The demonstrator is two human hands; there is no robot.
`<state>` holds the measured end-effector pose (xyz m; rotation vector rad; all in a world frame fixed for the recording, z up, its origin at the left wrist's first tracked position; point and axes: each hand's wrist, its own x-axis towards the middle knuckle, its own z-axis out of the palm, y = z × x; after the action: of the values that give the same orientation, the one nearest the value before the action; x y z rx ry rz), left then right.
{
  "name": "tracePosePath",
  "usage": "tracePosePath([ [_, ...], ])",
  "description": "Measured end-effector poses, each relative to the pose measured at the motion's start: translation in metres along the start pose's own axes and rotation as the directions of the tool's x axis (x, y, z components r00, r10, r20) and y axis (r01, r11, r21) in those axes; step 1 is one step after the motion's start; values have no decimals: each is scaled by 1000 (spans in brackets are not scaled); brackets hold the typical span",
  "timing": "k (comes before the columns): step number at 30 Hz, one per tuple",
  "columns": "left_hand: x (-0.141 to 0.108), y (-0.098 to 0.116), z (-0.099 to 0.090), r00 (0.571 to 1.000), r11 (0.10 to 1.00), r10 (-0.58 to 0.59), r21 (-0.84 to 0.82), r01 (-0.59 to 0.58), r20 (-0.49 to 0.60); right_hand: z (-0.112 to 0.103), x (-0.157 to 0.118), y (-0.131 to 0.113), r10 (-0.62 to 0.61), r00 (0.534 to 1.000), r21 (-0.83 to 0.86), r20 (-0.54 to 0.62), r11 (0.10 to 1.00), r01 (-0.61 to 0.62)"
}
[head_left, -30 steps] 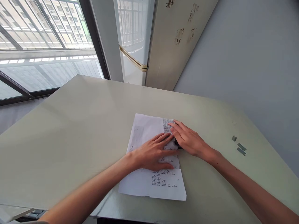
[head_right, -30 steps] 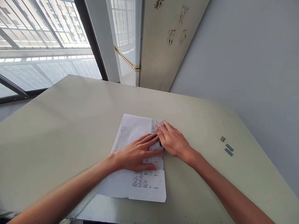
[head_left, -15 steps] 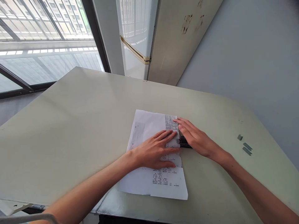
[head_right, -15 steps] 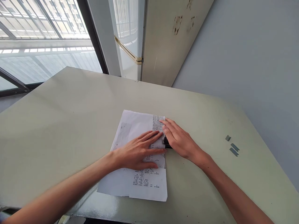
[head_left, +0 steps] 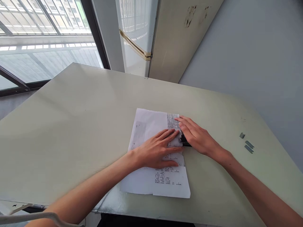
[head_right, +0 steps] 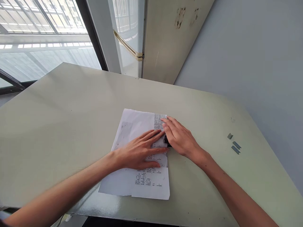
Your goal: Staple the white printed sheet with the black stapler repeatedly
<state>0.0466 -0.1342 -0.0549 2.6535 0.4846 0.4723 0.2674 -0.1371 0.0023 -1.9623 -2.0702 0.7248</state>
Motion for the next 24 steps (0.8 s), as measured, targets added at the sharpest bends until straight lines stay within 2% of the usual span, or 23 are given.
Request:
tracePosePath([
  [24,-1,2,1,1000,1000,-12,-7,11,-8,2,2,-7,22,1000,-81,-9,996,-23],
])
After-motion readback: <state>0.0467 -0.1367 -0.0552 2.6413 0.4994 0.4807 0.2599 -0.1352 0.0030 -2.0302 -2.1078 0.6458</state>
